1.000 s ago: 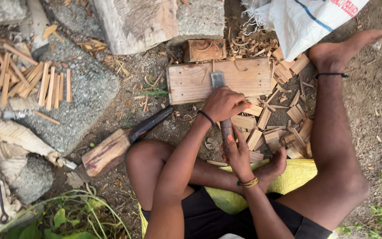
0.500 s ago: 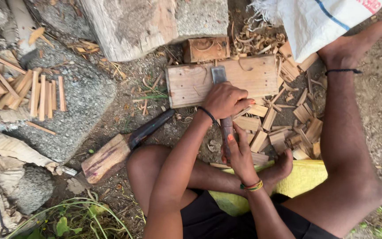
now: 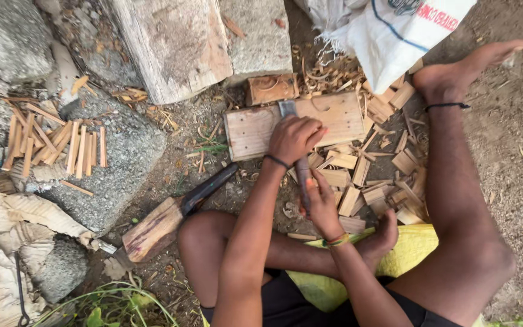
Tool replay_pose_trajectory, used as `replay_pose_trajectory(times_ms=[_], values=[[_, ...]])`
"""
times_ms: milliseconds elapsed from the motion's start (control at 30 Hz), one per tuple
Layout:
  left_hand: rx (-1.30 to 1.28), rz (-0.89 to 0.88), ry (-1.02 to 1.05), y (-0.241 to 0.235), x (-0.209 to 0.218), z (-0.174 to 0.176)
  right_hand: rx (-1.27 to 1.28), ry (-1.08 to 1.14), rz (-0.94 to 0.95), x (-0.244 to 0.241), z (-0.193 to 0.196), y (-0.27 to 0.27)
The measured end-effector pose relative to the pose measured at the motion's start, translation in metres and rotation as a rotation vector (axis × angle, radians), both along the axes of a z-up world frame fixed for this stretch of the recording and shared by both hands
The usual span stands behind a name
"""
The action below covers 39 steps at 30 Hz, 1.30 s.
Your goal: The person sits on the ground and uses a chisel to carve small wooden pieces placed on a wooden board. They repeatedly strike the chisel with a mallet to shape the wood, creating wood shavings that accumulate around the workspace.
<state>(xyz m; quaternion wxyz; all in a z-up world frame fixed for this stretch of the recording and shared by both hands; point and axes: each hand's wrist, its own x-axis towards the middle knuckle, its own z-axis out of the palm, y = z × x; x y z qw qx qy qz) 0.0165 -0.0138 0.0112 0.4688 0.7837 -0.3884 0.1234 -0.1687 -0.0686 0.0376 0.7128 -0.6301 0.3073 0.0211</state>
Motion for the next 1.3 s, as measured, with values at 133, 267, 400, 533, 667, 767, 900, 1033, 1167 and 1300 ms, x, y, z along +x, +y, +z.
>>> replay_pose_trajectory(times_ms=[133,267,400,533,667,767,900,1033,1167,1300], values=[[0.01,0.083,-0.159,0.039,-0.003,-0.006,0.154,-0.079,-0.173,-0.025,0.007,-0.024],[0.358,0.279,-0.023,0.082,0.008,-0.015,0.027,-0.112,-0.314,-0.04,0.016,-0.05],[0.463,0.226,0.069,0.066,0.012,-0.006,-0.048,-0.132,-0.29,-0.054,0.019,-0.053],[0.47,0.22,0.042,0.064,-0.001,0.005,-0.132,-0.1,-0.209,-0.082,0.011,-0.045],[0.375,0.271,0.023,0.068,-0.007,0.004,-0.166,0.006,-0.178,-0.099,0.004,-0.034],[0.356,0.332,-0.028,0.065,-0.007,0.005,-0.115,-0.001,-0.178,-0.095,0.009,-0.028],[0.352,0.381,0.01,0.062,-0.011,0.003,-0.1,0.026,-0.17,-0.091,0.015,-0.026],[0.374,0.423,-0.006,0.062,-0.013,0.0,-0.083,0.042,-0.158,-0.085,0.012,-0.022],[0.366,0.444,-0.019,0.059,-0.009,-0.001,-0.047,0.046,-0.133,-0.081,0.008,-0.019],[0.378,0.391,-0.018,0.058,-0.005,-0.005,-0.052,0.037,-0.116,-0.079,0.007,-0.02]])
